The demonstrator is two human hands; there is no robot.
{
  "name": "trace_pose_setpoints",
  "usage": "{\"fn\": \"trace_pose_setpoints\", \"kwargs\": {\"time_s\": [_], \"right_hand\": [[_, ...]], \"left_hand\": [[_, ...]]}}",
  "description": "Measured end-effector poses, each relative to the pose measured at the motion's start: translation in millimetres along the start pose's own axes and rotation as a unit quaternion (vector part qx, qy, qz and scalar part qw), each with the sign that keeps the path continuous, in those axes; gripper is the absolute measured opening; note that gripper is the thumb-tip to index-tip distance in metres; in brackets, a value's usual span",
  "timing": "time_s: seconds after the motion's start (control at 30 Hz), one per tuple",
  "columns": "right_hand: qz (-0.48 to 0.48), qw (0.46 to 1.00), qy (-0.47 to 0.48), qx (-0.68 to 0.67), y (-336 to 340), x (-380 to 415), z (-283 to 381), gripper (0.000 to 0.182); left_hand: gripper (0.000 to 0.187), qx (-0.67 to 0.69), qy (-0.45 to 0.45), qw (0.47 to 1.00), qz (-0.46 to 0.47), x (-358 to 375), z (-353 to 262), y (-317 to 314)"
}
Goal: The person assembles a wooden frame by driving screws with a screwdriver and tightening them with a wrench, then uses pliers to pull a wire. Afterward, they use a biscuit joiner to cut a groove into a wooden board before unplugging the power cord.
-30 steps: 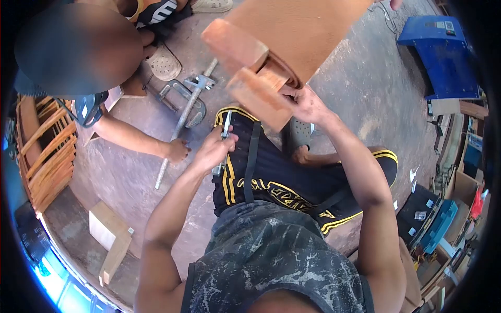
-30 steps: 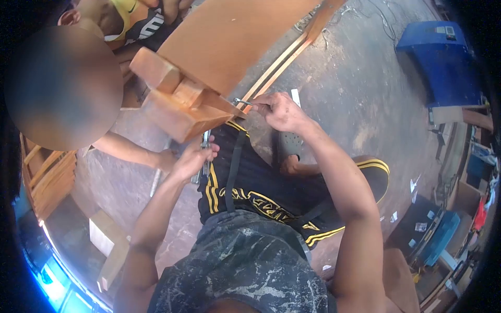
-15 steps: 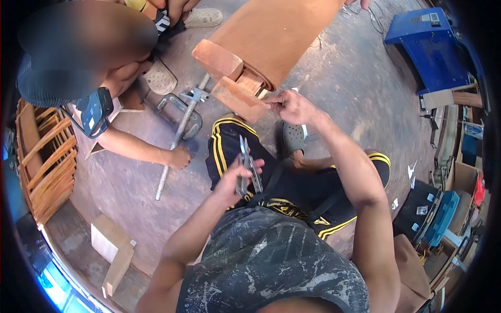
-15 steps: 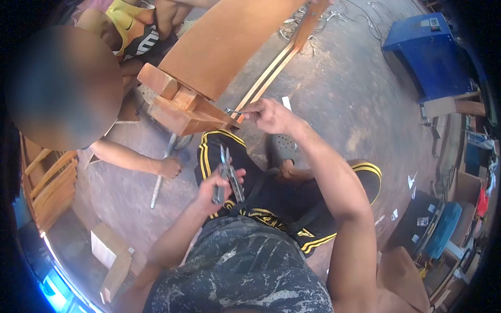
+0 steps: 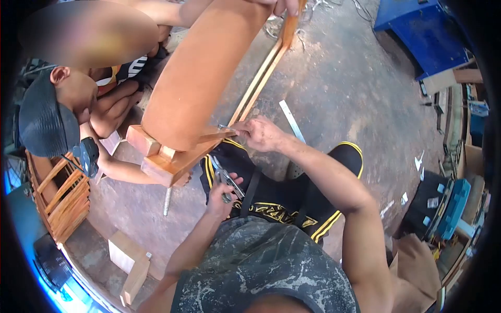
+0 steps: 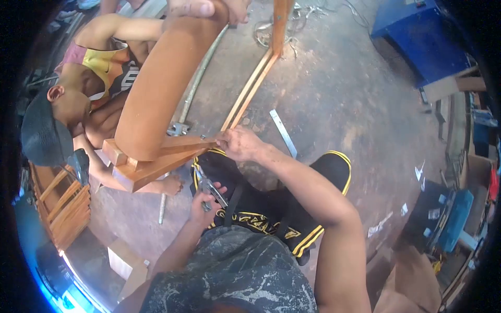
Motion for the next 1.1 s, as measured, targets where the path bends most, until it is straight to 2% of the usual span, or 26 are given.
{"fn": "trace_pose_setpoints", "kwargs": {"time_s": [0.07, 0.13, 0.17, 0.2, 0.27, 0.3, 0.33, 0.4, 0.5, 0.53, 0.57, 0.6, 0.67, 0.8, 0.83, 0.87, 0.97, 1.0, 1.03, 1.07, 1.1], "right_hand": [[0.011, 1.0, 0.02, -0.009, 3.4, 1.8, 7.2, 0.026], [-0.015, 1.0, 0.019, -0.012, 0.4, -0.6, 6.3, 0.024], [-0.033, 0.998, 0.05, -0.001, -1.5, -4.6, 6.6, 0.022], [-0.021, 0.997, 0.07, 0.008, 2.6, -11.7, 7.9, 0.022], [0.062, 0.995, 0.068, 0.032, 7.7, -26.4, 9.8, 0.02], [0.083, 0.996, 0.045, -0.002, 16.6, -29.7, 18.8, 0.024], [0.101, 0.993, 0.066, 0.009, 13.0, -32.1, 20.8, 0.024], [0.089, 0.99, 0.086, 0.065, 7.4, -38.3, 21.2, 0.024], [0.13, 0.984, 0.09, 0.079, 8.1, -46.0, 24.4, 0.024], [0.134, 0.984, 0.085, 0.079, 3.9, -44.8, 21.6, 0.024], [0.196, 0.98, -0.001, 0.042, 12.0, -38.3, 31.9, 0.025], [0.212, 0.976, 0.016, 0.052, 13.1, -40.3, 36.7, 0.025], [0.235, 0.969, -0.045, 0.06, 14.0, -40.2, 32.8, 0.026], [0.239, 0.966, -0.093, 0.024, 15.2, -45.2, 29.3, 0.024], [0.255, 0.966, -0.028, 0.033, 14.1, -48.7, 28.2, 0.024], [0.271, 0.961, -0.02, 0.046, 11.2, -52.9, 27.2, 0.024], [0.228, 0.972, -0.055, 0.007, 12.3, -45.2, 35.8, 0.021], [0.246, 0.967, -0.061, 0.017, 9.4, -40.3, 24.9, 0.021], [0.232, 0.972, 0.019, 0.019, 13.7, -41.6, 22.7, 0.019], [0.224, 0.972, 0.062, 0.018, 12.2, -45.1, 30.8, 0.018], [0.215, 0.971, 0.105, 0.017, 10.6, -48.6, 39.8, 0.017]], "left_hand": [[0.06, -0.002, -0.021, 1.0, -0.007, -1.6, -12.0, -10.5], [0.06, -0.145, -0.055, 0.987, -0.03, -6.0, -20.8, -22.4], [0.061, -0.2, -0.082, 0.975, -0.057, -4.5, -24.1, -33.9], [0.077, -0.222, -0.113, 0.967, -0.056, -12.6, -21.1, -32.5], [0.086, -0.171, -0.14, 0.972, -0.075, -14.3, -16.4, -36.0], [0.091, -0.17, -0.146, 0.972, -0.073, -8.2, -19.2, -46.0], [0.091, -0.156, -0.151, 0.974, -0.071, -13.3, -14.3, -40.2], [0.093, -0.153, -0.141, 0.975, -0.075, -19.0, -11.2, -37.4], [0.1, -0.153, -0.165, 0.97, -0.095, -16.0, -20.6, -54.6], [0.104, -0.164, -0.156, 0.969, -0.102, -13.9, -18.8, -58.9], [0.098, -0.164, -0.172, 0.967, -0.091, -16.7, -20.1, -60.3], [0.09, -0.165, -0.208, 0.959, -0.101, -14.1, -26.3, -66.2], [0.086, -0.162, -0.215, 0.957, -0.112, -18.0, -21.9, -63.6], [0.09, -0.139, -0.201, 0.965, -0.091, -17.9, -14.0, -57.2], [0.097, -0.153, -0.162, 0.971, -0.083, -24.3, -5.4, -54.2], [0.101, -0.148, -0.149, 0.974, -0.082, -28.8, -5.9, -51.4], [0.112, -0.128, -0.16, 0.977, -0.067, -20.8, -13.5, -63.8], [0.115, -0.123, -0.168, 0.976, -0.058, -21.5, -10.8, -68.2], [0.115, -0.108, -0.165, 0.979, -0.06, -30.7, -2.1, -66.8], [0.115, -0.181, -0.236, 0.949, -0.108, -31.6, -9.7, -64.0], [0.116, -0.185, -0.256, 0.942, -0.113, -33.3, -9.5, -63.8]]}}
Point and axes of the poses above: each hand's wrist, its own x-axis away from the middle knuckle, its own y-axis out of the back of the hand, z = x × y, the point moved 5 cm from there along -x, towards the middle knuckle, and after that the axes turned 1 degree about y, right-handed, at the moved point
